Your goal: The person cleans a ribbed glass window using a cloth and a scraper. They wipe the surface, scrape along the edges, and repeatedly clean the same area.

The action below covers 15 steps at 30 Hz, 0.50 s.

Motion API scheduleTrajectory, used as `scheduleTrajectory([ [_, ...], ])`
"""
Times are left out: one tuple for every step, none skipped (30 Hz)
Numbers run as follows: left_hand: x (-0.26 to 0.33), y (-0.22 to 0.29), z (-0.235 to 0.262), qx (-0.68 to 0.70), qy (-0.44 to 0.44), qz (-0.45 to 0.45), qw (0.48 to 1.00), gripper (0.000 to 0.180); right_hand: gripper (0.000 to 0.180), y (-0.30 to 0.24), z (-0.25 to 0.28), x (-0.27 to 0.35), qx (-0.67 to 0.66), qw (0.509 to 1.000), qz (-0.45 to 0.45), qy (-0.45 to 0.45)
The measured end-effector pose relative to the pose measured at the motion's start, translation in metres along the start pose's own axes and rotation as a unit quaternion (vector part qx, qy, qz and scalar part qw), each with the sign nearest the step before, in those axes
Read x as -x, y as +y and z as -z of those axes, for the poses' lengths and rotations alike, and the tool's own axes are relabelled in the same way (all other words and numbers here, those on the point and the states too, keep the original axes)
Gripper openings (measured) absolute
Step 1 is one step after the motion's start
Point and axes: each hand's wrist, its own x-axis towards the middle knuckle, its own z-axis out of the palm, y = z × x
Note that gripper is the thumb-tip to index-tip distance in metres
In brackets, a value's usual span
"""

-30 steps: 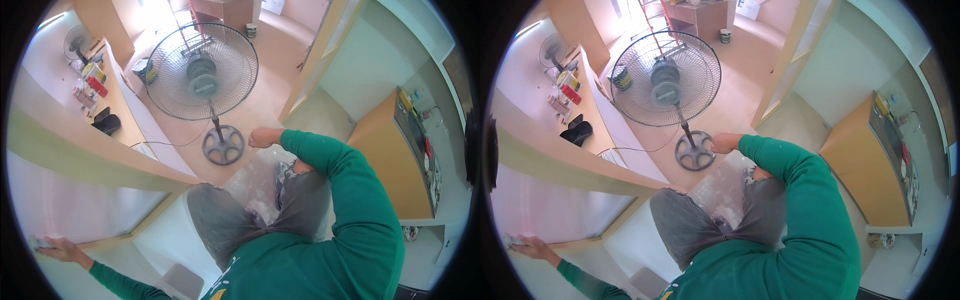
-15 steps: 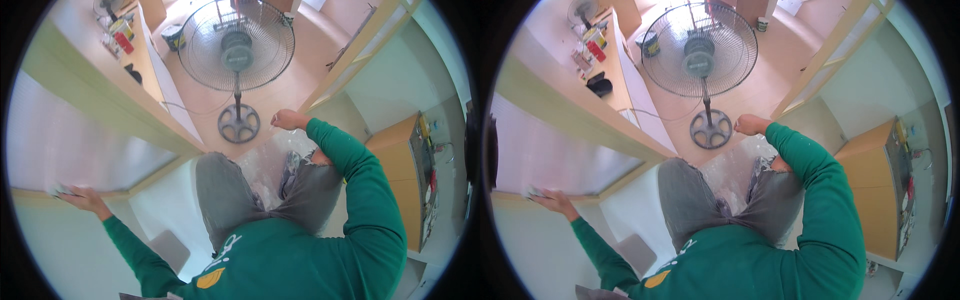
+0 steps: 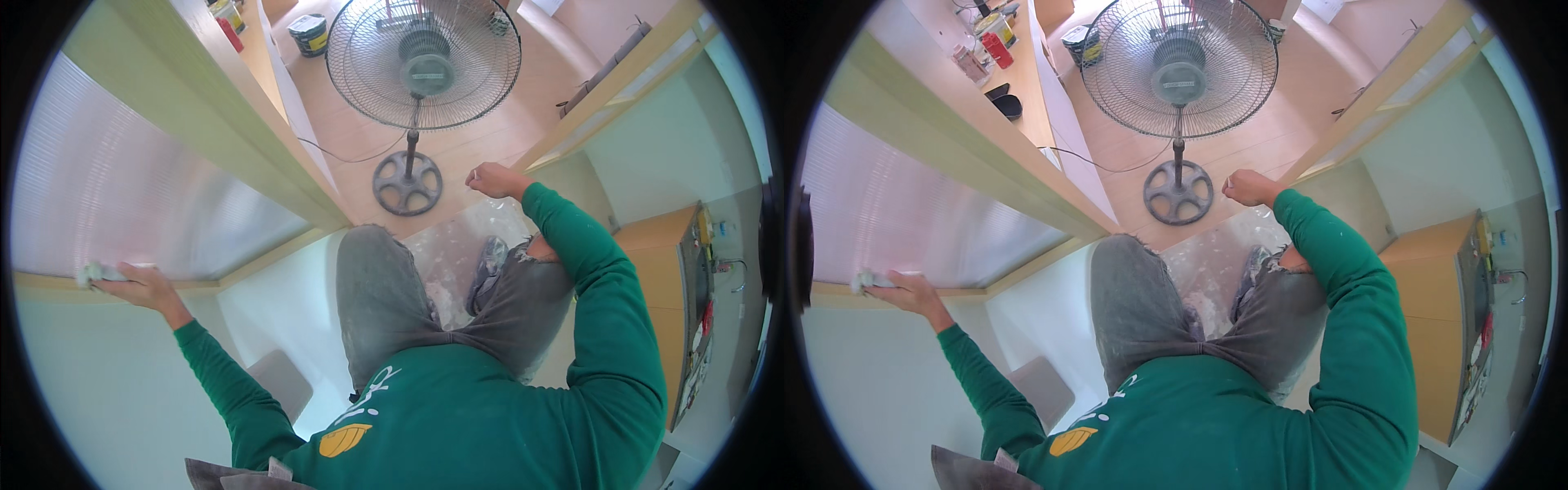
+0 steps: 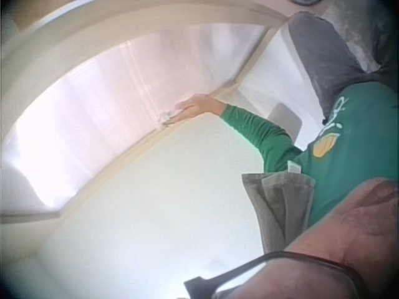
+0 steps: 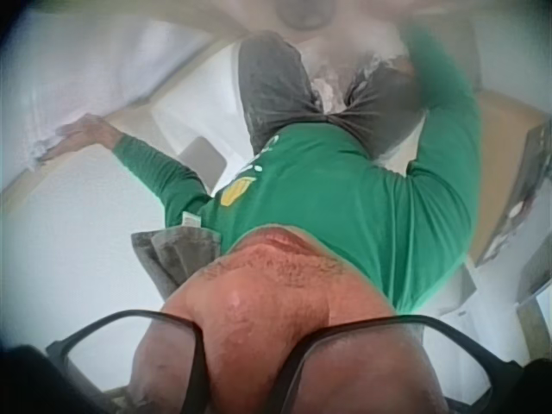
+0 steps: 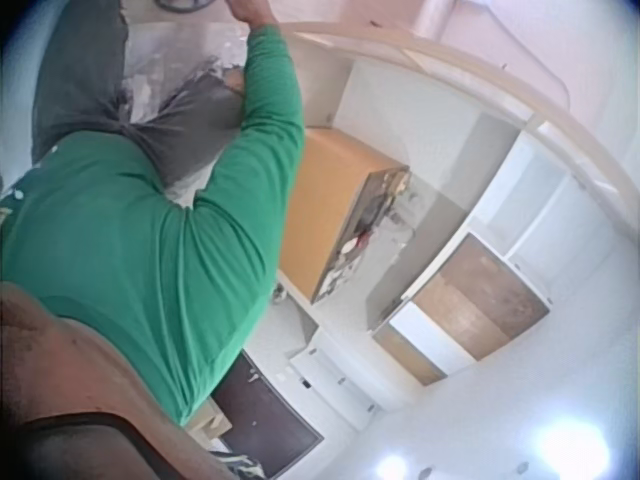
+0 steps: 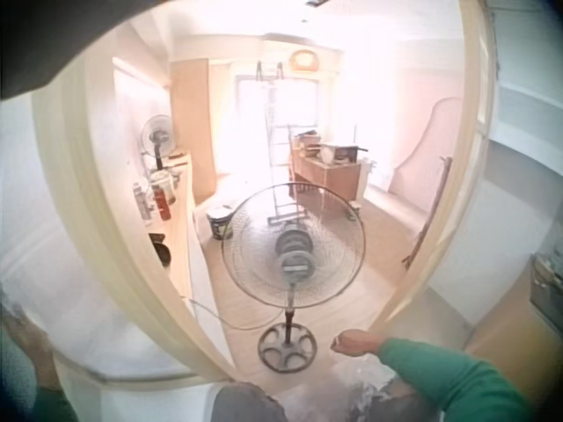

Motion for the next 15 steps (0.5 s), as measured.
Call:
scheduleTrajectory([
  [0.021, 0.001, 0.001, 0.003, -0.023, 0.034, 0.999, 0.065, 0.036, -0.003, 0.001, 0.000, -0.004, 1.000, -0.008, -0.011],
  [0.037, 0.001, 0.003, 0.007, -0.039, 0.053, 0.998, 0.065, 0.037, -0.007, 0.000, 0.000, -0.009, 1.000, -0.014, -0.023],
  [0.051, 0.000, 0.005, 0.012, -0.054, 0.072, 0.996, 0.066, 0.038, -0.010, 0.003, 0.000, -0.013, 0.999, -0.020, -0.034],
  [0.059, 0.000, 0.003, 0.022, -0.069, 0.090, 0.993, 0.066, 0.039, -0.004, 0.003, -0.001, 0.014, 0.999, -0.018, -0.035],
  [0.062, 0.000, 0.000, 0.030, -0.070, 0.099, 0.992, 0.066, 0.039, 0.007, 0.000, 0.000, 0.040, 0.998, -0.020, -0.035],
  [0.063, 0.001, -0.005, 0.039, -0.070, 0.108, 0.991, 0.066, 0.040, 0.018, -0.003, 0.000, 0.065, 0.997, -0.023, -0.035],
  [0.064, -0.001, -0.003, 0.040, -0.073, 0.116, 0.990, 0.066, 0.037, 0.016, -0.005, 0.001, 0.048, 0.998, -0.021, 0.037],
  [0.064, -0.003, -0.002, 0.039, -0.067, 0.112, 0.991, 0.065, 0.035, 0.015, -0.007, 0.003, 0.032, 0.993, -0.020, 0.109],
  [0.064, -0.004, -0.003, 0.039, -0.061, 0.108, 0.992, 0.065, 0.033, 0.014, -0.008, 0.006, 0.016, 0.983, -0.020, 0.181],
  [0.066, -0.007, -0.001, 0.035, -0.056, 0.105, 0.992, 0.065, 0.032, 0.006, -0.005, 0.009, 0.000, 0.989, -0.033, 0.144],
  [0.067, -0.008, 0.000, 0.036, -0.054, 0.115, 0.991, 0.064, 0.031, -0.005, 0.003, 0.011, -0.016, 0.993, -0.044, 0.106],
  [0.069, -0.009, 0.002, 0.036, -0.051, 0.126, 0.990, 0.064, 0.031, -0.015, 0.007, 0.011, -0.032, 0.996, -0.055, 0.067],
  [0.067, -0.009, -0.001, 0.041, -0.045, 0.133, 0.989, 0.064, 0.030, -0.014, 0.008, 0.011, -0.021, 0.998, -0.047, 0.028],
  [0.068, -0.009, -0.003, 0.044, -0.045, 0.129, 0.990, 0.063, 0.029, -0.014, 0.008, 0.012, -0.010, 0.999, -0.038, -0.011],
  [0.071, -0.011, -0.001, 0.046, -0.045, 0.126, 0.990, 0.063, 0.028, -0.013, 0.008, 0.012, 0.002, 0.998, -0.029, -0.051],
])
